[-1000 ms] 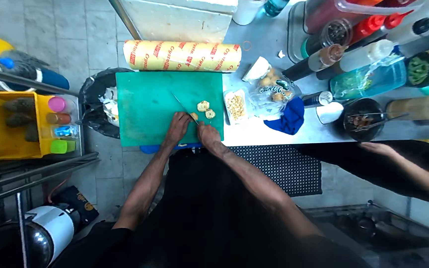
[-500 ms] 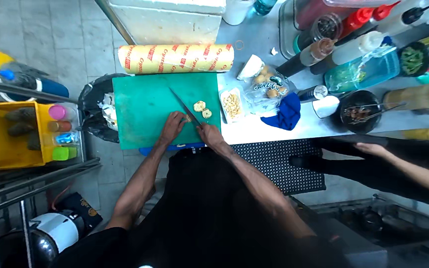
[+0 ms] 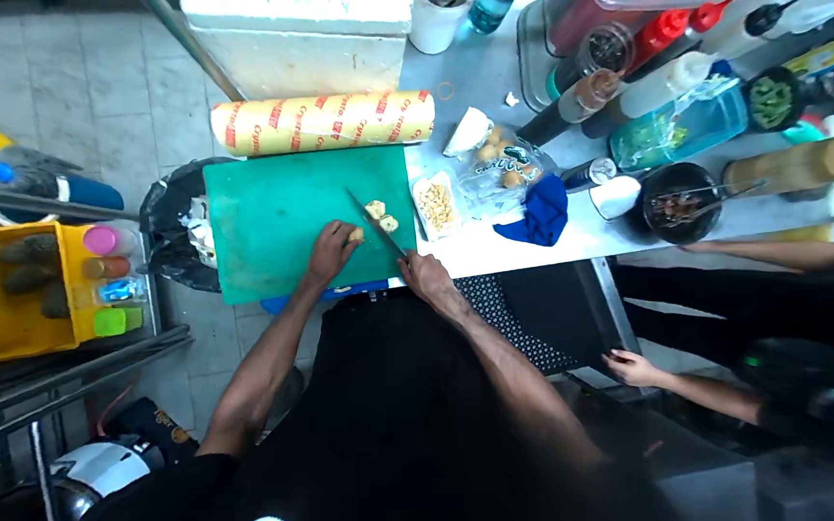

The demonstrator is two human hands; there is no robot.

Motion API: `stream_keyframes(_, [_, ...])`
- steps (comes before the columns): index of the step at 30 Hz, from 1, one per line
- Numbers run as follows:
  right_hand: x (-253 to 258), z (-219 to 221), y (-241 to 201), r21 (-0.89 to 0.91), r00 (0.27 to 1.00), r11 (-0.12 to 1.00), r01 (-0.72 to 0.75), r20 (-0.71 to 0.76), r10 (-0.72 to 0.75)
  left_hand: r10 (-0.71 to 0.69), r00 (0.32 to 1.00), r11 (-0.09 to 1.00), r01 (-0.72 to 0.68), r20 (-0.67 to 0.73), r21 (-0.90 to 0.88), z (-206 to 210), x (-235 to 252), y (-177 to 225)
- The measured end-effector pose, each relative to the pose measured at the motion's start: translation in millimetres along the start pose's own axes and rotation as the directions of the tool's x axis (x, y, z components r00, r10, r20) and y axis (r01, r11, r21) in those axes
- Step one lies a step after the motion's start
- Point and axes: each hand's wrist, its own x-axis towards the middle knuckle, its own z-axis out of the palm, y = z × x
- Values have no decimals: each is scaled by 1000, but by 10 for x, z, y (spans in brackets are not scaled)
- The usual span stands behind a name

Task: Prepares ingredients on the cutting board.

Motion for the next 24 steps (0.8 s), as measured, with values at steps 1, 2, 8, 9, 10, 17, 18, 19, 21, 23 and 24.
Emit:
stream_keyframes(1, [-18, 24, -4, -27, 1000, 999, -21, 19, 22, -91, 996, 996, 91, -27, -1, 9, -101, 144])
stream_keyframes(2, [-42, 50, -8, -44, 999, 998, -37, 25, 38, -165, 985, 986, 165, -51, -5, 55, -159, 214])
stream_keyframes(8, [-111, 107, -80, -101, 998, 994, -30, 43, 35, -264, 956, 963, 268, -129, 15, 200, -196, 192])
stream_keyframes(9, [-109, 108, -85, -101, 999, 995, -24, 39, 28, -236, 965, 971, 240, -114, 25, 175, -197, 177])
stream_keyframes(10, [-102, 101, -88, -106, 999, 994, -22, 42, 26, -191, 977, 980, 195, -92, 40, 153, -197, 154])
stream_keyframes(17, [-53, 5, -74, -118, 996, 993, -13, 84, 23, 41, 995, 994, -31, -94, 105, 185, -111, 41])
stream_keyframes(18, [-61, 2, -67, -115, 997, 993, -12, 74, 21, 31, 992, 995, -19, -125, 94, 240, -66, 21])
stream_keyframes(19, [-79, 12, -54, -110, 999, 994, -3, 43, 8, 22, 989, 996, -9, -145, 90, 272, -58, 21])
stream_keyframes(21, [-118, 31, -38, -102, 1000, 995, 15, -19, -17, 13, 988, 996, 2, -154, 94, 234, -140, 85])
stream_keyframes(23, [-147, 0, -69, -111, 1000, 994, 1, -6, -2, -12, 989, 997, 23, -148, 73, 175, -221, 134])
stream_keyframes(24, [-161, -13, -84, -115, 1000, 993, -6, 5, 7, -16, 987, 998, 26, -159, 63, 161, -242, 135])
